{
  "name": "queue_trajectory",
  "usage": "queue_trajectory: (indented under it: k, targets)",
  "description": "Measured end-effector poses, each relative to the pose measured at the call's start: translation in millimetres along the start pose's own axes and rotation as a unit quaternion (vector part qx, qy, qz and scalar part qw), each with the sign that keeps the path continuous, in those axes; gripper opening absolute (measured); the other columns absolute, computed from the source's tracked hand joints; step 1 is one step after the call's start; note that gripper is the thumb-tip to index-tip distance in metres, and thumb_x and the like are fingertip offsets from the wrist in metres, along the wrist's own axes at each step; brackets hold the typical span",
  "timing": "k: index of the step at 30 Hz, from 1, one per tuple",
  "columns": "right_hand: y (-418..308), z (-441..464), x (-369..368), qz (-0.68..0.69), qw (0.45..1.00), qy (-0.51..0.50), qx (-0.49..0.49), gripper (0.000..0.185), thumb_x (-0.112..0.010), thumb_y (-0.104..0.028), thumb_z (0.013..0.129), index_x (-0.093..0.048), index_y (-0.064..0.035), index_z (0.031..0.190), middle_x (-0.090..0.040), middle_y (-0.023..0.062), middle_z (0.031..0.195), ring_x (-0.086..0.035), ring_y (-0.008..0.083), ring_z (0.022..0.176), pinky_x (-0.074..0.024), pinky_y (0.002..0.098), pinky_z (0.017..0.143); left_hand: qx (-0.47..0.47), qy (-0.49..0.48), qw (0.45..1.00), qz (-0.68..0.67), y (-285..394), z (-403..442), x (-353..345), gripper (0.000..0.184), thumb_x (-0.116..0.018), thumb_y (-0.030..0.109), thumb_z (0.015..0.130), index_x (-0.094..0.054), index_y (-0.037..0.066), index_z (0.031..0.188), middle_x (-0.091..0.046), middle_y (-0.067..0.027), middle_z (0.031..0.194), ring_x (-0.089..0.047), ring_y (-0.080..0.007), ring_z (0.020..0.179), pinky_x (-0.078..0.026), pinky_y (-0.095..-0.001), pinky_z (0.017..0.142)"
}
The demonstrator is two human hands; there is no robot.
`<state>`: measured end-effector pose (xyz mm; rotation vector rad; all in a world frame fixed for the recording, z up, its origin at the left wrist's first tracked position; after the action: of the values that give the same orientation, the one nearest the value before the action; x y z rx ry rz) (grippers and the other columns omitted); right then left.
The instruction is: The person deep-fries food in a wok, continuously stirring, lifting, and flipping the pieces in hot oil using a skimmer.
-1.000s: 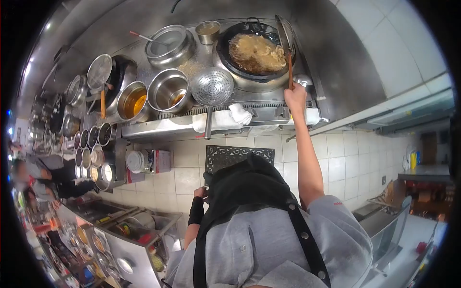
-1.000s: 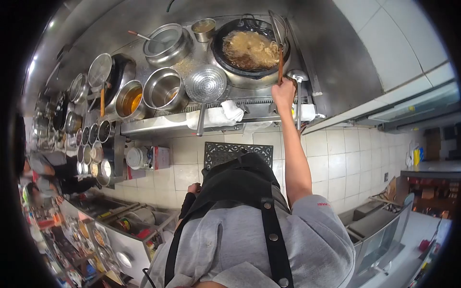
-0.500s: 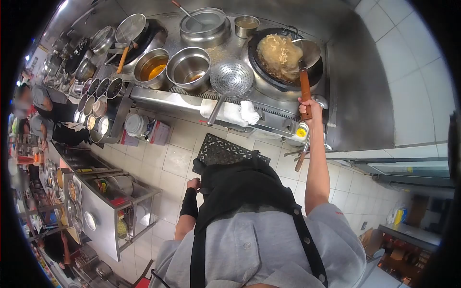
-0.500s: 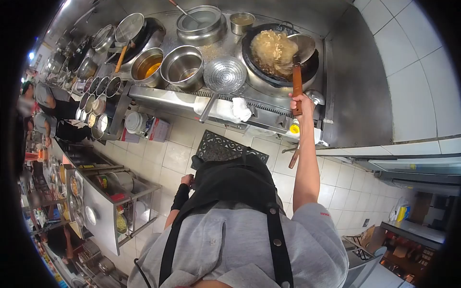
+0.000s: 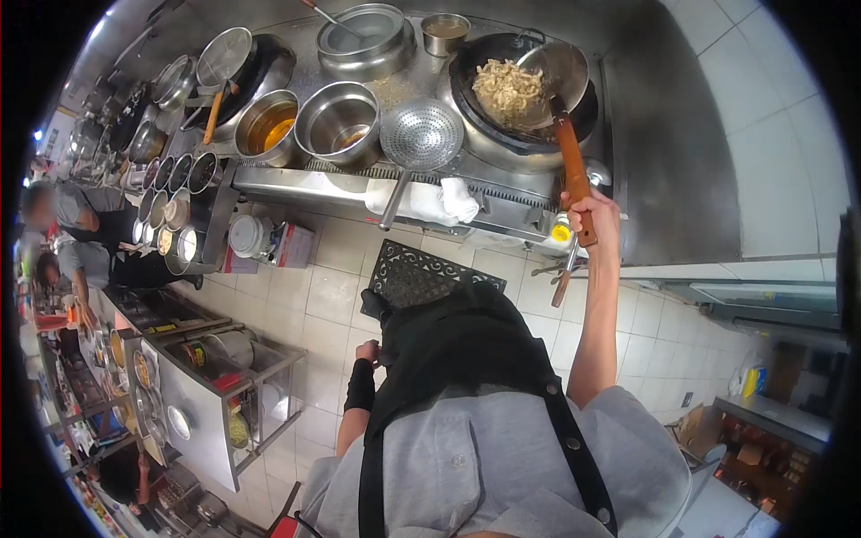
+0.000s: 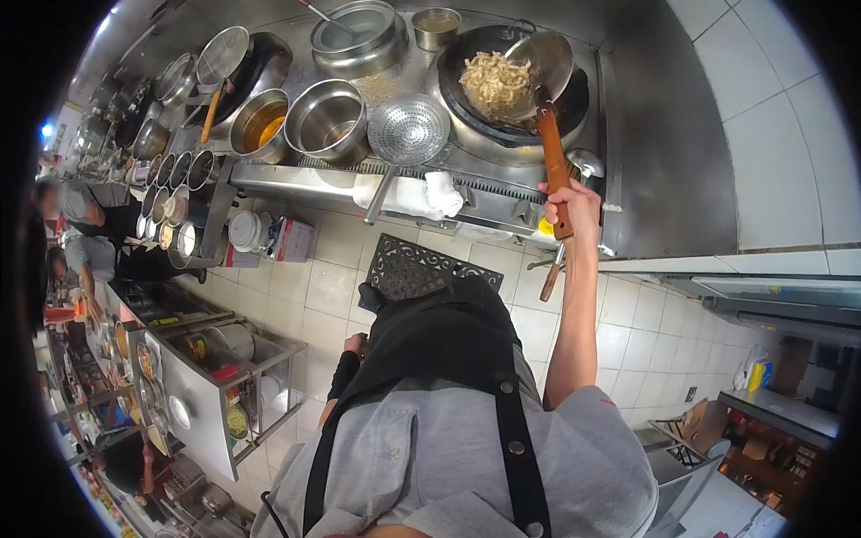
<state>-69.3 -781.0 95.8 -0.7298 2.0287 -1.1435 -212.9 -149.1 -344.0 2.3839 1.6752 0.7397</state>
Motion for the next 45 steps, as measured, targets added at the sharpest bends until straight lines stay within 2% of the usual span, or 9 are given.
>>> queue_trajectory:
  k: [2,5,8,13,18,24,28,37,45]
  targets:
    - [-9,-4,0,-0.052,0.998,0.017,0.019,0.031,-0.050,0.010,0.069,-0.058,0.0120,0.099,-0.061,0.0179,0.076,-0.046,0.0148,0.041,-0.0333,0.0273,0.037,-0.159,0.003,0.971,0.178,-17,59,-1,0.017,-0.064,0.022,0.078,-0.067,0.005,0.082,-0.066,-0.0078,0.072,-0.064,-0.0236,0.066,-0.050,-0.0436,0.059]
    - [-20,3,-4,-0.131,0.988,0.047,0.065,0.021,-0.051,0.009,0.068,-0.060,0.0106,0.087,-0.055,0.0096,0.062,-0.045,0.0117,0.040,-0.0313,0.0267,0.035,0.055,0.006,0.998,-0.028,1,5,3,0.021,-0.067,0.022,0.081,-0.070,0.004,0.092,-0.069,-0.0122,0.077,-0.070,-0.0264,0.074,-0.056,-0.0454,0.061]
    - [-34,6,-13,-0.143,0.983,0.073,0.093,0.016,-0.052,0.008,0.070,-0.061,0.0091,0.084,-0.053,0.0057,0.057,-0.044,0.0094,0.040,-0.0307,0.0251,0.035,-0.127,-0.044,0.979,0.151,9,53,-7,0.020,-0.063,0.018,0.085,-0.069,0.001,0.094,-0.070,-0.0150,0.082,-0.072,-0.0271,0.079,-0.060,-0.0437,0.064]
    - [-58,4,-9,-0.068,0.987,0.093,0.110,0.016,-0.052,0.009,0.072,-0.060,0.0063,0.085,-0.055,0.0061,0.058,-0.044,0.0092,0.040,-0.0313,0.0242,0.035,0.053,-0.015,0.998,-0.040,32,8,-4,0.024,-0.065,0.026,0.083,-0.068,0.003,0.089,-0.071,-0.0167,0.085,-0.071,-0.0305,0.075,-0.059,-0.0431,0.066]
    - [-64,9,20,-0.147,0.971,0.133,0.133,0.014,-0.054,0.007,0.073,-0.060,0.0058,0.085,-0.056,0.0057,0.059,-0.045,0.0096,0.040,-0.0322,0.0256,0.035,-0.158,-0.002,0.962,0.224,1,101,-9,0.029,-0.070,0.036,0.075,-0.070,0.010,0.086,-0.070,-0.0174,0.085,-0.068,-0.0377,0.081,-0.055,-0.0449,0.073]
    - [-50,18,43,-0.247,0.931,0.202,0.179,0.008,-0.058,0.005,0.073,-0.062,0.0059,0.080,-0.053,0.0029,0.053,-0.043,0.0102,0.036,-0.0288,0.0263,0.035,-0.199,-0.024,0.961,0.189,4,115,-18,0.034,-0.074,0.036,0.072,-0.071,0.011,0.095,-0.071,-0.0157,0.089,-0.069,-0.0366,0.082,-0.055,-0.0456,0.072]
    - [-9,26,39,-0.054,0.986,0.144,0.062,0.002,-0.054,0.008,0.068,-0.054,0.0089,0.070,-0.055,0.0110,0.061,-0.046,0.0145,0.040,-0.0344,0.0290,0.035,-0.177,-0.044,0.963,0.199,14,116,-22,0.037,-0.076,0.035,0.071,-0.071,0.011,0.099,-0.071,-0.0148,0.093,-0.069,-0.0358,0.083,-0.055,-0.0452,0.073]
    - [70,108,32,0.166,0.983,-0.065,-0.055,0.038,-0.049,0.008,0.073,-0.047,0.0084,0.112,-0.060,0.0216,0.096,-0.047,0.0153,0.053,-0.0401,0.0259,0.043,-0.185,-0.008,0.961,0.203,24,77,-9,0.025,-0.060,0.026,0.079,-0.067,0.003,0.085,-0.065,-0.0099,0.074,-0.060,-0.0243,0.058,-0.048,-0.0423,0.050]
    - [40,93,25,0.096,0.986,-0.114,-0.077,0.044,-0.050,0.007,0.074,-0.049,0.0078,0.118,-0.062,0.0187,0.093,-0.047,0.0129,0.051,-0.0381,0.0241,0.040,-0.173,0.004,0.951,0.256,-18,72,6,0.021,-0.067,0.029,0.079,-0.073,0.012,0.090,-0.071,-0.0157,0.089,-0.070,-0.0336,0.082,-0.055,-0.0438,0.070]
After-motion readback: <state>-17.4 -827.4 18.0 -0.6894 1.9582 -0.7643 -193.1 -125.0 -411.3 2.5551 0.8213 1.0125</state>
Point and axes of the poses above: each hand's wrist, its own z-axis towards the middle knuckle, its own x-axis out of the back of the hand, y = z × x, the point moved 10 cm from there along z, towards the middle knuckle
